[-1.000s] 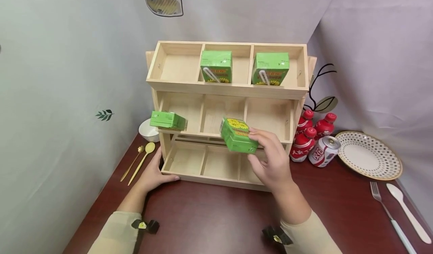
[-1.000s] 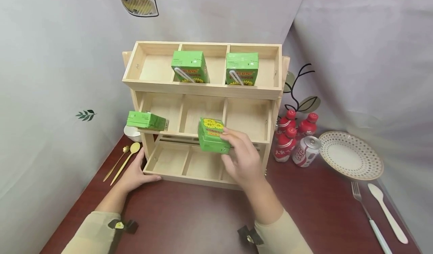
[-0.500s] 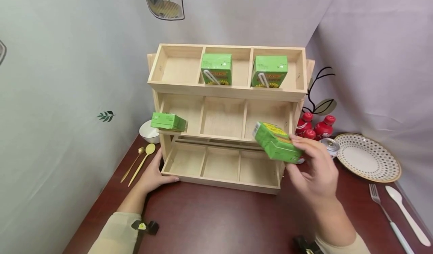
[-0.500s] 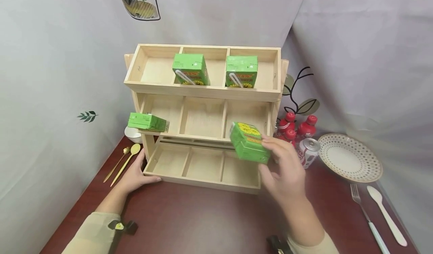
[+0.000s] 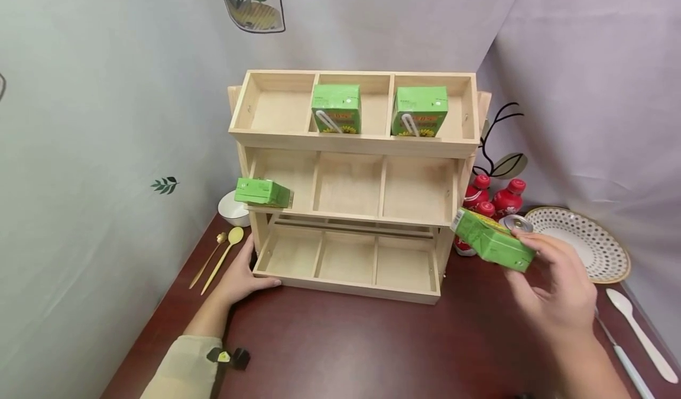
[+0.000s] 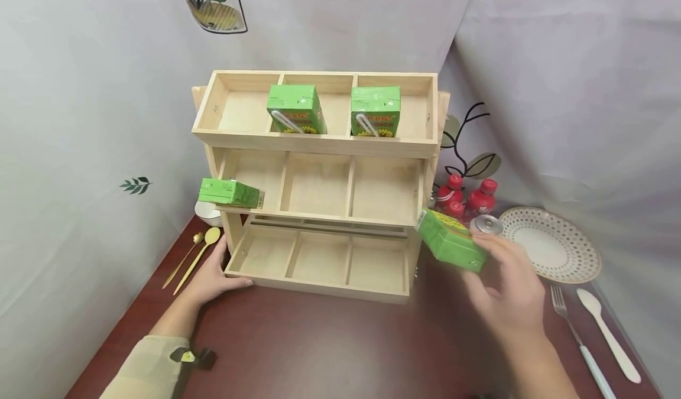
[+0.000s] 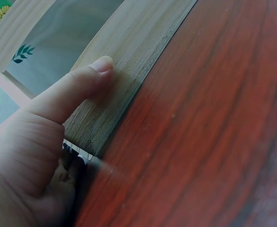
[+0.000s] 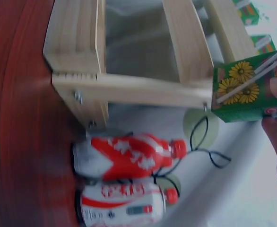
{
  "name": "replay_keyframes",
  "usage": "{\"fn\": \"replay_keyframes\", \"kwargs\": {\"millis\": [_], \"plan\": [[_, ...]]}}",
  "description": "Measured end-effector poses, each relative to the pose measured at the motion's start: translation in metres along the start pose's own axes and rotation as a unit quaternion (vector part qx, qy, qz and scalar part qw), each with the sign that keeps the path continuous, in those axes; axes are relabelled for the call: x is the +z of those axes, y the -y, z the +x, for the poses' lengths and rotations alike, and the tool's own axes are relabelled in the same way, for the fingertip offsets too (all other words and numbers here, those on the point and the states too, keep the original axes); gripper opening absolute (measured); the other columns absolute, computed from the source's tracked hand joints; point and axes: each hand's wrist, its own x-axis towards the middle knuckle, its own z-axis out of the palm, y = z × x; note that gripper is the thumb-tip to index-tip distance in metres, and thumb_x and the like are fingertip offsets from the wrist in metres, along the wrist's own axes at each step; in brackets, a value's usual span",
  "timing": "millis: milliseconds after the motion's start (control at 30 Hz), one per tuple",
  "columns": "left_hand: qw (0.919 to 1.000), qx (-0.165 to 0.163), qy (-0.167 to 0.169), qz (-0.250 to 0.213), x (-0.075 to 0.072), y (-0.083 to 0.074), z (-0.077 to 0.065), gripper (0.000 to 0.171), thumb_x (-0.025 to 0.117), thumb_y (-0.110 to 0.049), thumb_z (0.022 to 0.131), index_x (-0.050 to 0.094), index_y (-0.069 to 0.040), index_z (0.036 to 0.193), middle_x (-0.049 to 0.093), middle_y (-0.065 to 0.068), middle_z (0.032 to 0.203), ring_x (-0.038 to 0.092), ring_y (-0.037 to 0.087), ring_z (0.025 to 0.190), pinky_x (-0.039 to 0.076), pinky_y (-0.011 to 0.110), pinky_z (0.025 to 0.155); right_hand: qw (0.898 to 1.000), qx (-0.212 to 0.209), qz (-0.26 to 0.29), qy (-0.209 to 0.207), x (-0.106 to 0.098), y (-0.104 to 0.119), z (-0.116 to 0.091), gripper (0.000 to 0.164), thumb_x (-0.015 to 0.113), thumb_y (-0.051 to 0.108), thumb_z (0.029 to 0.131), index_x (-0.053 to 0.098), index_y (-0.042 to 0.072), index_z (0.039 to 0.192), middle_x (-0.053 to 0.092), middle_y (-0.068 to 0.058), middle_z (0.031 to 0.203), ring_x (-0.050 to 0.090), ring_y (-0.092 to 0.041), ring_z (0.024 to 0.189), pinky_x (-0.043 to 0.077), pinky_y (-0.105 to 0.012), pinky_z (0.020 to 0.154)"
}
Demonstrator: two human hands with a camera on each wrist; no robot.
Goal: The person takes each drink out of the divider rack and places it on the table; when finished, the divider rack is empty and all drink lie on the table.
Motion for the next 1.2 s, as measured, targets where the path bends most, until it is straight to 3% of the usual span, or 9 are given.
{"fn": "replay_keyframes", "kwargs": {"millis": [233, 400, 533, 633, 733, 967, 1200], "plan": [[0.9999, 0.006, -0.007, -0.014, -0.002, -0.027, -0.004, 0.128, 0.097, -0.017, 0.053, 0.019, -0.014, 0.155, 0.035, 0.015, 0.149, 0.035, 0.029, 0.133, 0.026, 0.029, 0.105, 0.998, 0.023, 0.002, 0.056, -0.022, 0.000, 0.012, 0.046, 0.076, 0.025, 0.083, 0.066, -0.015, 0.105, 0.065, -0.026, 0.105, 0.061, -0.020, 0.103, 0.046, -0.014, 0.084], [0.9999, 0.002, -0.006, -0.011, -0.002, -0.020, -0.004, 0.129, 0.097, -0.019, 0.053, 0.018, -0.017, 0.155, 0.034, 0.011, 0.151, 0.034, 0.025, 0.134, 0.025, 0.026, 0.105, 0.991, 0.028, -0.057, 0.122, -0.033, -0.013, 0.013, 0.055, 0.070, 0.042, 0.086, 0.069, -0.009, 0.107, 0.066, -0.021, 0.105, 0.059, -0.013, 0.106, 0.042, -0.012, 0.090], [0.9999, -0.002, -0.008, -0.009, 0.001, -0.002, -0.002, 0.132, 0.098, -0.025, 0.051, 0.016, -0.028, 0.155, 0.032, 0.001, 0.152, 0.032, 0.019, 0.136, 0.024, 0.026, 0.106, 0.973, 0.042, -0.092, 0.208, -0.041, -0.036, 0.007, 0.056, 0.072, 0.047, 0.083, 0.069, -0.001, 0.113, 0.066, -0.015, 0.108, 0.054, -0.011, 0.110, 0.034, -0.015, 0.099], [0.9999, -0.010, -0.007, -0.001, 0.001, 0.005, -0.001, 0.134, 0.098, -0.027, 0.051, 0.015, -0.032, 0.155, 0.031, -0.003, 0.152, 0.031, 0.018, 0.136, 0.024, 0.033, 0.107, 0.956, 0.058, -0.102, 0.267, -0.042, -0.048, 0.002, 0.050, 0.082, 0.026, 0.074, 0.068, 0.003, 0.116, 0.065, -0.011, 0.110, 0.052, -0.007, 0.111, 0.031, -0.015, 0.099], [0.9999, -0.010, -0.008, 0.000, 0.000, 0.007, 0.000, 0.133, 0.098, -0.028, 0.051, 0.015, -0.032, 0.155, 0.033, -0.003, 0.151, 0.032, 0.018, 0.135, 0.024, 0.036, 0.107, 0.941, 0.080, -0.114, 0.308, -0.040, -0.058, -0.006, 0.056, 0.085, 0.005, 0.064, 0.067, 0.006, 0.118, 0.065, -0.006, 0.110, 0.050, 0.000, 0.106, 0.031, -0.009, 0.094], [0.9999, -0.012, -0.005, -0.008, 0.001, 0.009, -0.005, 0.133, 0.098, -0.027, 0.051, 0.014, -0.033, 0.155, 0.033, -0.001, 0.152, 0.032, 0.019, 0.135, 0.024, 0.025, 0.105, 0.917, 0.143, -0.132, 0.349, -0.038, -0.077, -0.028, 0.057, 0.088, 0.005, 0.065, 0.067, 0.018, 0.117, 0.066, 0.000, 0.107, 0.050, -0.001, 0.097, 0.026, -0.004, 0.084], [0.9999, -0.016, -0.005, 0.001, 0.001, 0.008, 0.000, 0.135, 0.098, -0.030, 0.051, 0.011, -0.036, 0.155, 0.027, -0.008, 0.154, 0.028, 0.015, 0.138, 0.023, 0.045, 0.108, 0.901, 0.175, -0.098, 0.385, -0.034, -0.090, -0.044, 0.051, 0.086, 0.010, 0.072, 0.066, 0.018, 0.118, 0.064, 0.000, 0.111, 0.052, -0.002, 0.098, 0.032, -0.007, 0.083]]}}
